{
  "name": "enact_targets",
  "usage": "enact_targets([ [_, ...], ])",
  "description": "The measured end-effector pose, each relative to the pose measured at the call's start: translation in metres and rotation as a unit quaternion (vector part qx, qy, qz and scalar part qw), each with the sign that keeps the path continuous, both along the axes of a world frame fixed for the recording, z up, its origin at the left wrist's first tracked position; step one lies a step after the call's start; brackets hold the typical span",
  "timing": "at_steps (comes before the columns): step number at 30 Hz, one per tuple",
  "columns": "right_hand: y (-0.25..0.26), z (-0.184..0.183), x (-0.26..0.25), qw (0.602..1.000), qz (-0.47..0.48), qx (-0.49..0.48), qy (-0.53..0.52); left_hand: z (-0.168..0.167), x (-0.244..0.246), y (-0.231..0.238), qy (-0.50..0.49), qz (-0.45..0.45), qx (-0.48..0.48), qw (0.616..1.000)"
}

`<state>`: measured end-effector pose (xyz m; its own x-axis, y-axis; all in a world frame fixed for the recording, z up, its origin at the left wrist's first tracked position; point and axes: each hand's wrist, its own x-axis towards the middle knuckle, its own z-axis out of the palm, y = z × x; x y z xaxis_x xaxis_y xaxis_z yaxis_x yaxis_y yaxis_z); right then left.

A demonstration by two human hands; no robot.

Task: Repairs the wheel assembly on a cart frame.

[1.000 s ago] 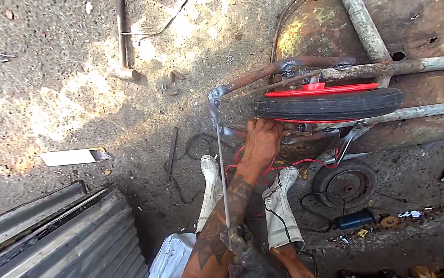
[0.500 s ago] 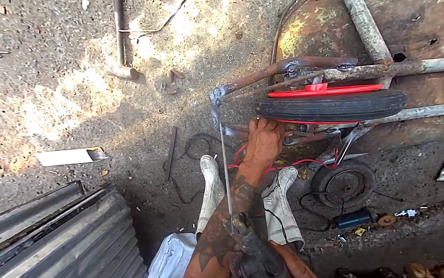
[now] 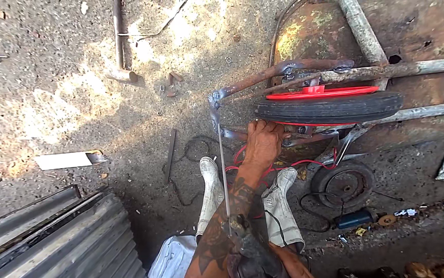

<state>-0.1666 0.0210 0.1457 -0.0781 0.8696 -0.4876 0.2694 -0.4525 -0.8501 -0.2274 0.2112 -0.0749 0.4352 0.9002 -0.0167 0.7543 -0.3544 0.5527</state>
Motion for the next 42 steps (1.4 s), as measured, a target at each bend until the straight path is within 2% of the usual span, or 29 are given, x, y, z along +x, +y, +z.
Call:
enact_targets([
  [30,0.0003,-0.0003,0.0008,1.000,-0.006,0.015,0.014,0.0011,-0.0011,0.0009,-0.018,0.005,-0.007,1.000],
  [42,0.0027,0.0005,0.0006,1.000,0.009,-0.009,-0.006,0.0020,-0.0011,0.0004,-0.015,0.001,-0.010,1.000],
])
